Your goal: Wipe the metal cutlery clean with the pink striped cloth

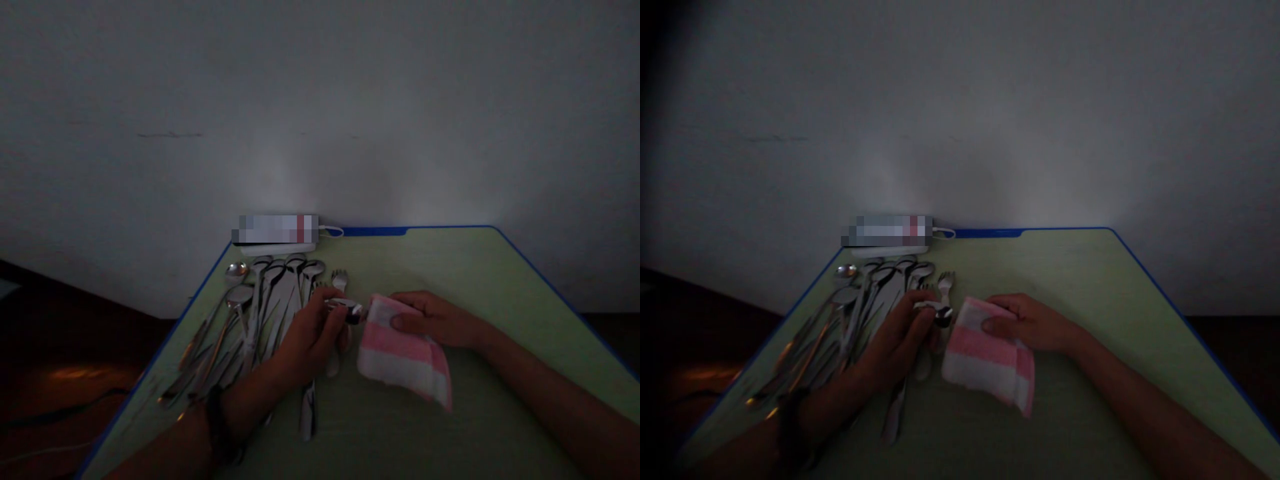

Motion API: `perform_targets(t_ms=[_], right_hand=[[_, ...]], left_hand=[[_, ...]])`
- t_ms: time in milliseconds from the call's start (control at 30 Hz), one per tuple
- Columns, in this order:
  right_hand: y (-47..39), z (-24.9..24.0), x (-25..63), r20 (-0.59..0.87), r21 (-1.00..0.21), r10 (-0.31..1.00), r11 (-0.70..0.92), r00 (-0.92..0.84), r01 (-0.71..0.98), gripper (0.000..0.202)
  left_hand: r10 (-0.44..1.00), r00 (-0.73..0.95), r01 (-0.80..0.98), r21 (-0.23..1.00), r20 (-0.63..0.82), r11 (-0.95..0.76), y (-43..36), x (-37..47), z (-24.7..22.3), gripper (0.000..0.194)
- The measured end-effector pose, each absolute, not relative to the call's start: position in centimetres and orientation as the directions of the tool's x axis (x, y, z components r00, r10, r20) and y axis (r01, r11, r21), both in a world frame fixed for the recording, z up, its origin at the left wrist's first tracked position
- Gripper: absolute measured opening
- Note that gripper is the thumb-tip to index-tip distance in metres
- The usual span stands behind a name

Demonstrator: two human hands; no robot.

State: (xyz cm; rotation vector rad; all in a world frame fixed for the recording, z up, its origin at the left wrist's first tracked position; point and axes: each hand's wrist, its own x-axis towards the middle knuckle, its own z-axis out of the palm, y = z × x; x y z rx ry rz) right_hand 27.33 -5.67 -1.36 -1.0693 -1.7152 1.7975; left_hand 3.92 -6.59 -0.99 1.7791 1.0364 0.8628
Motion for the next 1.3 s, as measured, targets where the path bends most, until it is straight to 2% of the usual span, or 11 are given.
perform_targets(t_ms=[133,233,333,467,667,800,900,1000,1067,1167,1300], right_hand=[[-6.1,-1.2,27.0,-0.219,-0.969,0.731,-0.088,-0.647,0.229,0.029],[-6.2,-1.3,26.8,-0.188,-0.968,0.74,-0.026,-0.646,0.251,0.029],[-6.2,-1.4,26.7,-0.17,-0.97,0.752,-0.015,-0.637,0.242,0.028],[-6.1,-1.5,26.8,-0.198,-0.979,0.748,-0.122,-0.634,0.161,0.031],[-5.6,-1.9,26.9,-0.167,-0.986,0.854,-0.147,-0.492,0.08,0.035],[-5.1,-2.0,27.3,-0.141,-0.988,0.862,-0.088,-0.487,0.13,0.035],[-4.7,-1.8,28.3,-0.126,-0.975,0.906,-0.039,-0.404,0.217,0.035],[-4.6,-1.5,29.2,-0.099,-0.953,0.933,0.011,-0.346,0.303,0.034],[-4.9,-1.2,29.5,-0.081,-0.928,0.919,0.072,-0.386,0.367,0.035],[-5.4,-0.8,29.3,0.016,-0.88,0.896,0.223,-0.443,0.419,0.045],[-6.4,0.4,28.6,0.307,-0.743,0.916,0.401,-0.259,0.536,0.074]], left_hand=[[0.893,0.437,0.384,0.876,0.108,-0.294,-6.6,3.8,-0.9,0.019],[0.891,0.439,0.378,0.875,0.117,-0.301,-6.6,3.7,-1.0,0.02],[0.903,0.418,0.309,0.919,0.098,-0.243,-6.4,3.5,-1.1,0.021],[0.929,0.361,0.209,0.964,0.08,-0.164,-6.3,3.4,-1.4,0.02],[0.961,0.278,0.039,0.999,0.013,-0.025,-6.3,3.8,-1.4,0.019],[0.966,0.26,-0.025,1.0,0.006,0.001,-5.8,3.6,-0.6,0.019],[0.974,0.227,-0.052,0.999,0.026,-0.014,-5.2,3.1,0.2,0.021],[0.989,0.129,-0.134,0.989,0.078,-0.06,-4.4,2.6,1.1,0.022],[0.991,0.056,-0.199,0.974,0.125,-0.112,-4.0,2.4,1.9,0.022],[0.983,0.017,-0.233,0.956,0.185,-0.176,-4.0,2.3,2.8,0.021],[0.973,0.126,-0.128,0.976,0.193,-0.177,-4.8,3.1,3.0,0.02]])
